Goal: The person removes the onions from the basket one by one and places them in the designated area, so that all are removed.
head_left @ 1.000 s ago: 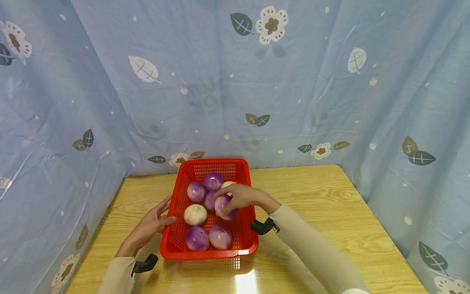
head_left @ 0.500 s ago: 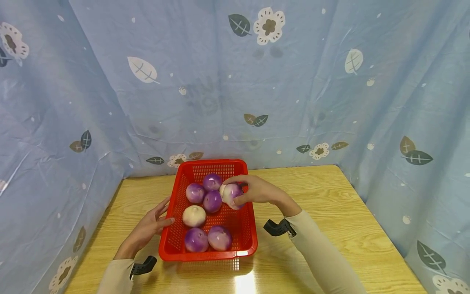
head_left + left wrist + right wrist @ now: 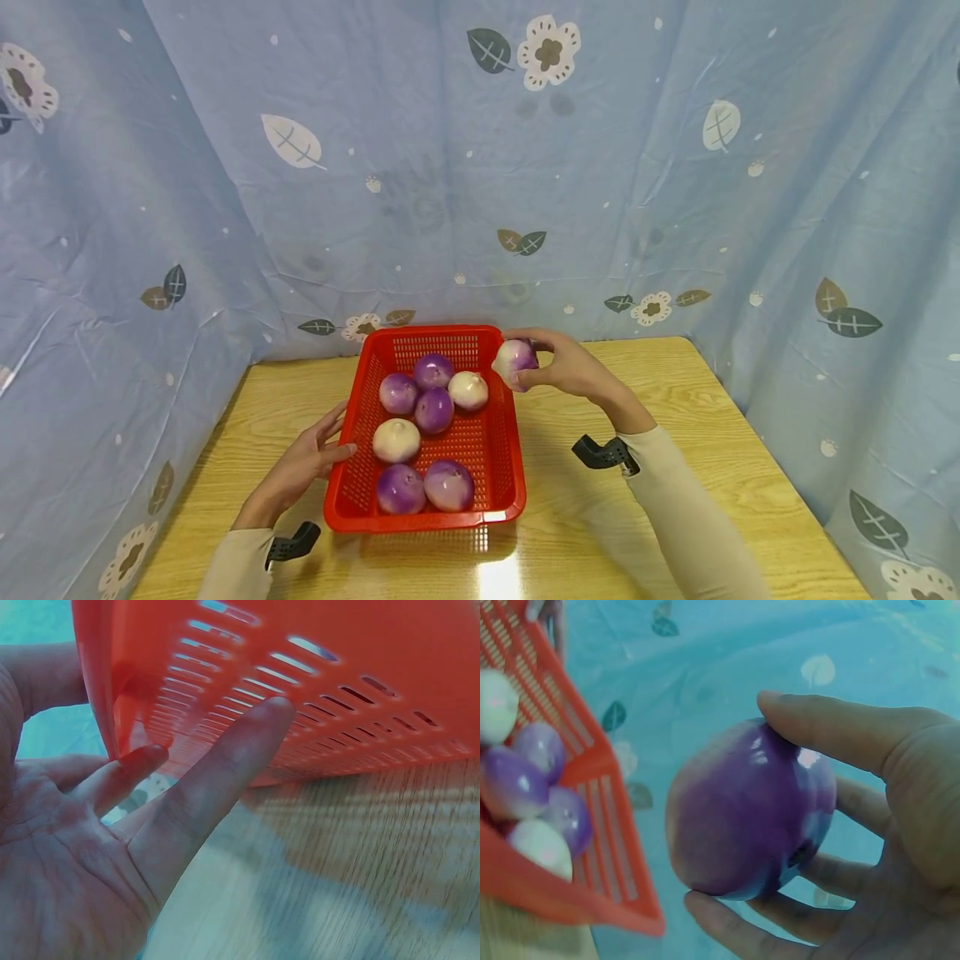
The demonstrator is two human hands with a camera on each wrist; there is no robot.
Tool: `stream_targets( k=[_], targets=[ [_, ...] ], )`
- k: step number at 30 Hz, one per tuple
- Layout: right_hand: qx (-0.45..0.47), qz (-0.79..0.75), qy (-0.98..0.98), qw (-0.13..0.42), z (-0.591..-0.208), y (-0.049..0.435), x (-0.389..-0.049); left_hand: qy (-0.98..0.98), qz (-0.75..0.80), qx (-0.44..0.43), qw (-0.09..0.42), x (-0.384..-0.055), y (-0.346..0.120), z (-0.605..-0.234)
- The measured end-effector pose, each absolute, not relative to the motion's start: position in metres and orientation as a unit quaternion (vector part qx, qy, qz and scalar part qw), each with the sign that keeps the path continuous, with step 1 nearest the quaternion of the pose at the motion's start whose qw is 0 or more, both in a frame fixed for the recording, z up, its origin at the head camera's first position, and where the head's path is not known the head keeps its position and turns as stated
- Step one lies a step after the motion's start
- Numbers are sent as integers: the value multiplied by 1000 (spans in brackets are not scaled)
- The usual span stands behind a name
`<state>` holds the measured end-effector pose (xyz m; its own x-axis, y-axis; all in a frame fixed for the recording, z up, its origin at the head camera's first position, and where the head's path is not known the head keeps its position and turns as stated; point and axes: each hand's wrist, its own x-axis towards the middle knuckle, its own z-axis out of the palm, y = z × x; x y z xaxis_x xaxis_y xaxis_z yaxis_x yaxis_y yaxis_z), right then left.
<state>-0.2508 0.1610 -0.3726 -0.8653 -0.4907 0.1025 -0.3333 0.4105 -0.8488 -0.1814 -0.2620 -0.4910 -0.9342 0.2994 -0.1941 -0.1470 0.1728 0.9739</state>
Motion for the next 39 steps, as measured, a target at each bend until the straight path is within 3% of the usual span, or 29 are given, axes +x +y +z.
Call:
stream_targets(
  k=[10, 31, 39],
  targets=[
    [-204, -482, 852, 28, -402, 188, -273, 747, 640, 51, 173, -180, -262, -491],
    [-136, -456, 880, 6, -475, 204, -333, 743, 643, 59, 174, -180, -262, -494],
    [-131, -434, 891, 30, -494, 196, -340, 747, 641, 59, 170, -177, -260, -493]
  ],
)
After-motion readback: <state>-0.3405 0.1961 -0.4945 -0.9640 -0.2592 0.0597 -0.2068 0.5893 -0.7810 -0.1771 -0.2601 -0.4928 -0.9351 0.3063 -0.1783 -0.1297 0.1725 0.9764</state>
